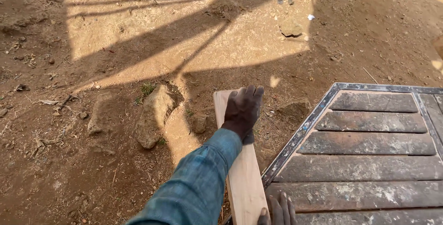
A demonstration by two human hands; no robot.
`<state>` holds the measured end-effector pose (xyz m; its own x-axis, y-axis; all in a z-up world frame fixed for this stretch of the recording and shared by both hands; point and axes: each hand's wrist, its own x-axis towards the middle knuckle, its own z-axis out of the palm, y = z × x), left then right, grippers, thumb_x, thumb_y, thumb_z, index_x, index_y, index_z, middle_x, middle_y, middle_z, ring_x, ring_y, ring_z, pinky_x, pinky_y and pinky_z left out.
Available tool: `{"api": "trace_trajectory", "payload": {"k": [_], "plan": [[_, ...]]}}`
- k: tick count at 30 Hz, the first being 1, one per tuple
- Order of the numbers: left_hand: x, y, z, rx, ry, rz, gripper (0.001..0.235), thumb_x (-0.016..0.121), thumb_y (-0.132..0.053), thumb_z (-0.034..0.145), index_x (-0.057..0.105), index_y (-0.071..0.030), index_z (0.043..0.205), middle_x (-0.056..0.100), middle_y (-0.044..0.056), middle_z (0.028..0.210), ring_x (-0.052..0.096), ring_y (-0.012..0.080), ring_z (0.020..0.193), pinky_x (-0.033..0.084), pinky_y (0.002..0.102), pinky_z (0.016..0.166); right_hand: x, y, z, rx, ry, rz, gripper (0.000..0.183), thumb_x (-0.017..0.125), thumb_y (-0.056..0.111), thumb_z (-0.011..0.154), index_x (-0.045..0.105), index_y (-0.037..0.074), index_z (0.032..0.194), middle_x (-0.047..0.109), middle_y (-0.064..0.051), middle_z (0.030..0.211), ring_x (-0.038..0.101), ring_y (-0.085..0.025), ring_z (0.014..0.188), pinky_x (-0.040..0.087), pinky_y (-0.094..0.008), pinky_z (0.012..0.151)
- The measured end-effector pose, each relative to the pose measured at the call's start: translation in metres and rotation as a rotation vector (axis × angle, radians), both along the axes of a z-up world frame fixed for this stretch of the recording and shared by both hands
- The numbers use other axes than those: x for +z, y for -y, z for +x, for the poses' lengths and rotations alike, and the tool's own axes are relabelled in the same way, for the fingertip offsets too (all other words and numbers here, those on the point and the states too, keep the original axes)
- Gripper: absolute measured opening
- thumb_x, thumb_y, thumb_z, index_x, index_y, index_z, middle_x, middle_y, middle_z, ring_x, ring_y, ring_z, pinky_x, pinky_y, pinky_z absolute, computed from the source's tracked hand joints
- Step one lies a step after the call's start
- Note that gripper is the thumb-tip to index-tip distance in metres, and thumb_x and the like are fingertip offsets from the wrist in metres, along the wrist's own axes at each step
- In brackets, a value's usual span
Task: Picking up a wooden plank and sanding its edges and surface with sandpaper on a workbench
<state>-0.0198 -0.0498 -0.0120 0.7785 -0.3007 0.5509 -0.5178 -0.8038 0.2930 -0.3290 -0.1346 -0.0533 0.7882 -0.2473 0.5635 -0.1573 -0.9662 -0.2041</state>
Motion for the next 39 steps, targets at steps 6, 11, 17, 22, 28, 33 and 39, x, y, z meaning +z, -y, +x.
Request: {"api": "trace_trajectory", "payload": {"k": [6,11,17,22,28,33,39], "plan": [[0.038,0.002,-0.099,0.012,0.011,0.057,0.023,0.061,-0.013,0.092,0.059,-0.017,0.115,0.058,0.006,0.102,0.058,0.0266,0.080,0.045,0.042,0.072,0.015,-0.006,-0.020,-0.200,-0.256,0.189,0.034,0.051,0.041,0.092,0.079,0.029,0.107,0.067,0.002,0.144,0.054,-0.024,0.146,0.044,-0.041,0.115],[0.020,0.004,-0.062,-0.194,0.038,0.056,0.022,0.063,-0.010,0.093,0.058,-0.016,0.114,0.057,0.006,0.093,0.061,0.0274,0.073,0.046,0.042,0.058,-0.038,0.013,-0.022,-0.108,-0.038,0.105,0.034,0.052,0.043,0.093,0.079,0.023,0.090,0.073,-0.006,0.132,0.063,-0.032,0.135,0.051,-0.042,0.108],[0.027,-0.003,-0.008,0.038,0.181,0.076,0.022,0.064,-0.018,0.092,0.060,-0.019,0.114,0.062,0.006,0.104,0.062,0.0261,0.079,0.046,0.043,0.070,0.041,-0.010,-0.017,-0.218,-0.423,0.152,0.041,0.048,0.049,0.091,0.077,0.030,0.111,0.061,0.006,0.150,0.047,-0.019,0.150,0.045,-0.043,0.108],[0.044,-0.009,-0.093,-0.216,0.065,0.073,0.022,0.063,-0.014,0.094,0.061,-0.015,0.116,0.060,0.005,0.093,0.059,0.0265,0.077,0.043,0.041,0.063,0.025,-0.014,-0.017,-0.250,-0.276,0.213,0.033,0.053,0.046,0.089,0.079,0.028,0.100,0.068,0.003,0.142,0.054,-0.022,0.147,0.043,-0.042,0.112],[0.010,-0.014,0.042,-0.041,0.091,-0.093,0.015,0.046,-0.022,0.101,0.054,-0.015,0.091,0.055,0.008,0.076,0.056,0.0322,0.064,0.042,0.049,0.055,0.041,-0.016,-0.009,-0.213,-0.263,0.200,0.034,0.052,0.045,0.090,0.079,0.029,0.101,0.069,0.002,0.140,0.055,-0.023,0.144,0.043,-0.042,0.112],[0.034,-0.014,-0.032,0.008,0.112,0.057,0.018,0.054,-0.012,0.098,0.060,-0.016,0.115,0.058,0.005,0.094,0.060,0.0278,0.082,0.046,0.044,0.067,0.057,-0.017,-0.006,-0.177,-0.311,0.116,0.035,0.053,0.044,0.090,0.079,0.027,0.107,0.066,0.002,0.144,0.054,-0.021,0.144,0.045,-0.039,0.107],[0.012,-0.007,-0.034,-0.312,-0.073,-0.028,0.036,0.061,-0.010,0.089,0.062,-0.013,0.125,0.065,0.008,0.097,0.063,0.0308,0.078,0.046,0.045,0.060,0.043,-0.012,-0.014,-0.249,-0.272,0.139,0.034,0.052,0.045,0.090,0.079,0.030,0.101,0.069,0.003,0.140,0.057,-0.023,0.144,0.043,-0.041,0.112]]}}
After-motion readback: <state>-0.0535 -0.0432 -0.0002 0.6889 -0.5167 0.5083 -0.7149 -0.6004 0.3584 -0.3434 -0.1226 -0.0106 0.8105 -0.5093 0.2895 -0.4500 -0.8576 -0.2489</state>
